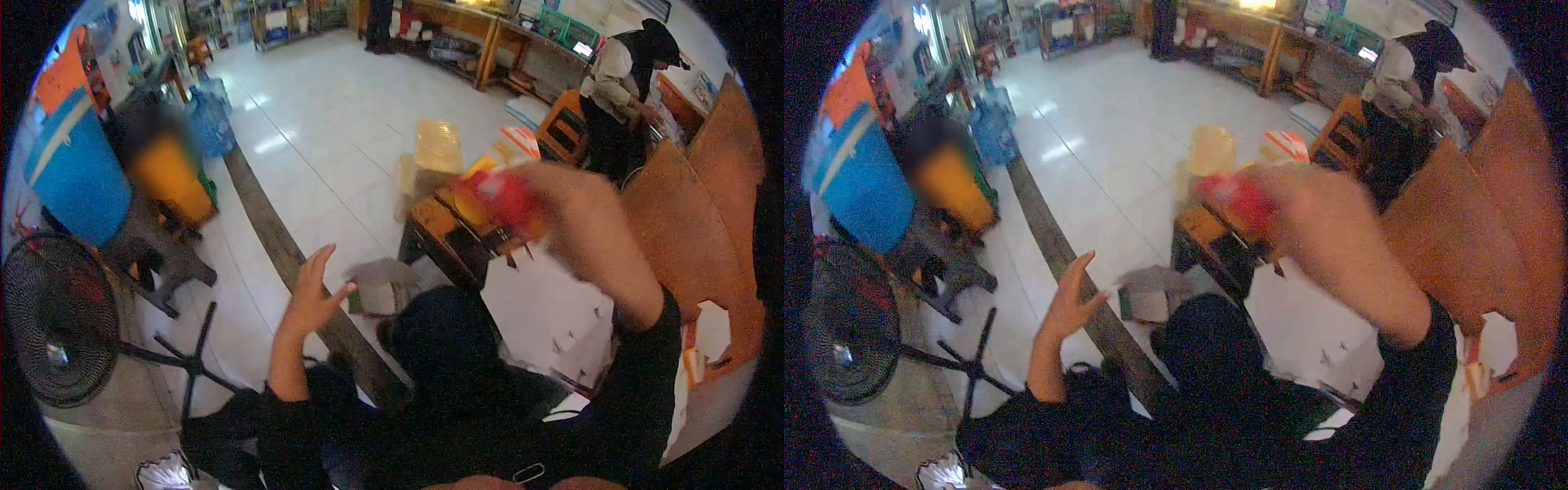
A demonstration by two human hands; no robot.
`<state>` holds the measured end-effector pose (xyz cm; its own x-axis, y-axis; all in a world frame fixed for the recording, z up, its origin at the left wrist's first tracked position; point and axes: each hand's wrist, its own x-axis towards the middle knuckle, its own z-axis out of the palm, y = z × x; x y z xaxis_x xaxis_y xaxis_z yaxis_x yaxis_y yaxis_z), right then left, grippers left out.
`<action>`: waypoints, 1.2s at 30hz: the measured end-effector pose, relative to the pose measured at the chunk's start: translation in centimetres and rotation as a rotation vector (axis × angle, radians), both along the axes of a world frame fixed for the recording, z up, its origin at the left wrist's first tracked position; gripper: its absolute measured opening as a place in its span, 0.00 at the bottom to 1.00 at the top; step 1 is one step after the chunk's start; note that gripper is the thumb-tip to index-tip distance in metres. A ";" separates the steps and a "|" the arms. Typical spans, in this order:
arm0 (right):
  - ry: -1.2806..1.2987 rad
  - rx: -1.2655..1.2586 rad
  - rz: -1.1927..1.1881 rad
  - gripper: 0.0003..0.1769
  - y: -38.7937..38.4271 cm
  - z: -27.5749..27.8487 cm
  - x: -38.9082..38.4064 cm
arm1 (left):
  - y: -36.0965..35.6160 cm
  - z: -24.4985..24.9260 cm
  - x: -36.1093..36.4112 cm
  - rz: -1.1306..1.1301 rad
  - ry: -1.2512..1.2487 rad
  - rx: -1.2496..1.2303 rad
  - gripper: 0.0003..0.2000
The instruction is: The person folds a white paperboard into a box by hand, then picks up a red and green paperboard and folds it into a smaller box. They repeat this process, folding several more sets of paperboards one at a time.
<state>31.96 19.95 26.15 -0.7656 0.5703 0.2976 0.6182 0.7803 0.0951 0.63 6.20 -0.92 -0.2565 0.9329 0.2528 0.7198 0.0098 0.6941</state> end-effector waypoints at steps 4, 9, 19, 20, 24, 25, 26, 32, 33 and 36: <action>0.028 -0.276 0.500 0.18 0.9 -3.6 -7.4 | 0.1 2.7 1.7 0.055 -0.007 0.300 0.49; 0.251 -0.324 0.768 0.18 5.4 -6.1 -18.4 | -2.4 0.1 -1.9 0.007 -0.520 0.150 0.22; 0.179 -0.585 1.113 0.41 -2.2 -22.9 -24.2 | -3.7 -3.3 -6.8 0.598 -1.413 0.514 0.14; 0.185 -0.545 1.140 0.43 -3.0 -24.2 -24.3 | -3.5 -4.9 -7.5 0.564 -1.450 0.595 0.16; 0.397 -1.244 0.946 0.29 -1.8 -30.4 -25.6 | -0.9 -9.9 -8.5 0.560 -1.591 0.704 0.14; 0.539 -1.284 0.859 0.22 -1.2 -29.4 -25.6 | 0.0 -9.1 -7.9 0.553 -1.616 0.814 0.15; 0.510 -1.407 0.632 0.24 -1.1 -27.0 -25.2 | -0.1 -5.1 -6.4 0.458 -1.702 0.820 0.19; 1.044 -1.415 0.556 0.27 2.0 -28.6 -25.1 | 4.2 -4.0 -5.1 0.368 -1.482 0.615 0.26; 1.146 -1.533 0.578 0.28 2.5 -28.9 -25.2 | 4.7 -3.8 -5.0 0.403 -1.460 0.611 0.26; 1.092 -1.459 0.569 0.29 1.8 -29.4 -25.8 | 5.0 -4.3 -5.0 0.524 -1.287 0.591 0.22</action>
<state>6.12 21.77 -3.29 -0.7636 0.5717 0.3003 -0.3755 -0.0149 -0.9267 -4.39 11.16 -5.24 -0.8508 0.5155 -0.1018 -0.3611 -0.4328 0.8260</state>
